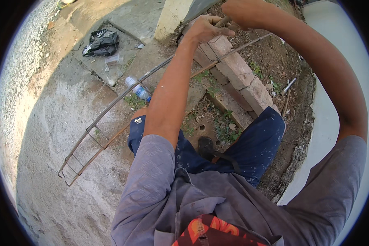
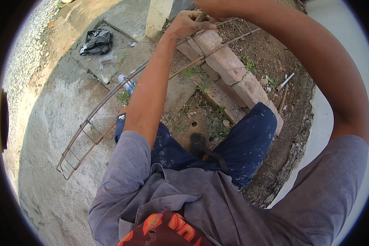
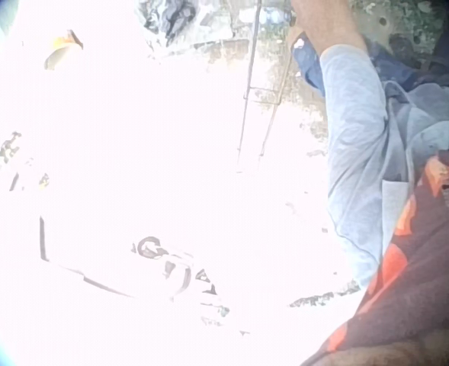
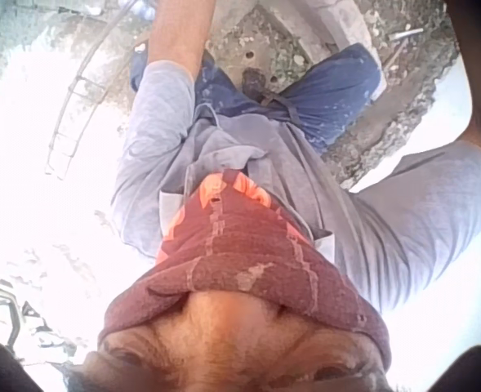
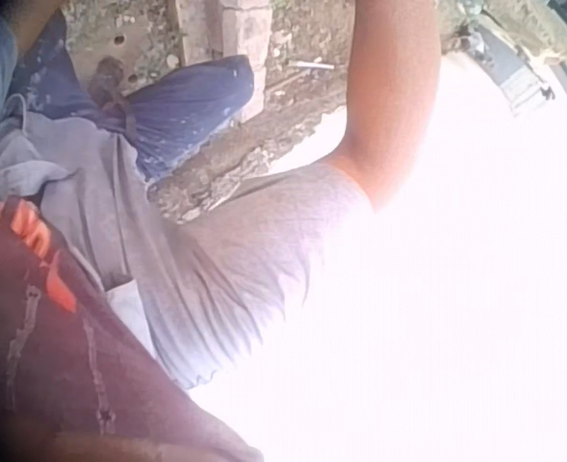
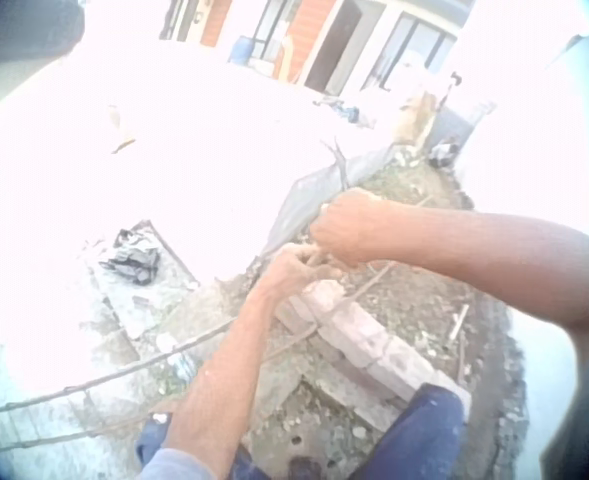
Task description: The recorder uses wire and a pair of pliers to secure metal reinforcement bars together for a construction project.
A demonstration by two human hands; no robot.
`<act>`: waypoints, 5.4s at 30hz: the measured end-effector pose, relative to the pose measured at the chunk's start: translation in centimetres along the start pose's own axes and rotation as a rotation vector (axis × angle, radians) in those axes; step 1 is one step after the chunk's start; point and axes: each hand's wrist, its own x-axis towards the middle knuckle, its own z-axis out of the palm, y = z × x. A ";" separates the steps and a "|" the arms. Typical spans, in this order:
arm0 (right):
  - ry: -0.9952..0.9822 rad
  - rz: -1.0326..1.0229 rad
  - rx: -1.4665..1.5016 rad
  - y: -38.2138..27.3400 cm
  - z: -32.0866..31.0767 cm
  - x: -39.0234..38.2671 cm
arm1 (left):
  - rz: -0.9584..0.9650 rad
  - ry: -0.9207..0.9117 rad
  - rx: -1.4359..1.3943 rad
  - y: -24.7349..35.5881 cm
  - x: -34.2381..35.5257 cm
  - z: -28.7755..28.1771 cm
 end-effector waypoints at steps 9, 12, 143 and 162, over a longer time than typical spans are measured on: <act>-0.350 0.280 0.701 -0.9 3.1 -5.7 | 0.002 -0.209 0.160 2.3 -2.3 -0.5; 0.065 0.115 0.700 -2.8 8.3 -11.4 | -0.073 -0.493 0.108 5.0 -4.1 1.3; -0.010 0.174 3.030 -34.6 12.8 -0.4 | -0.179 0.557 0.988 -0.5 -26.4 -0.5; 0.533 0.323 2.212 -36.2 12.6 -0.3 | -0.560 0.560 0.406 2.1 -27.8 -0.1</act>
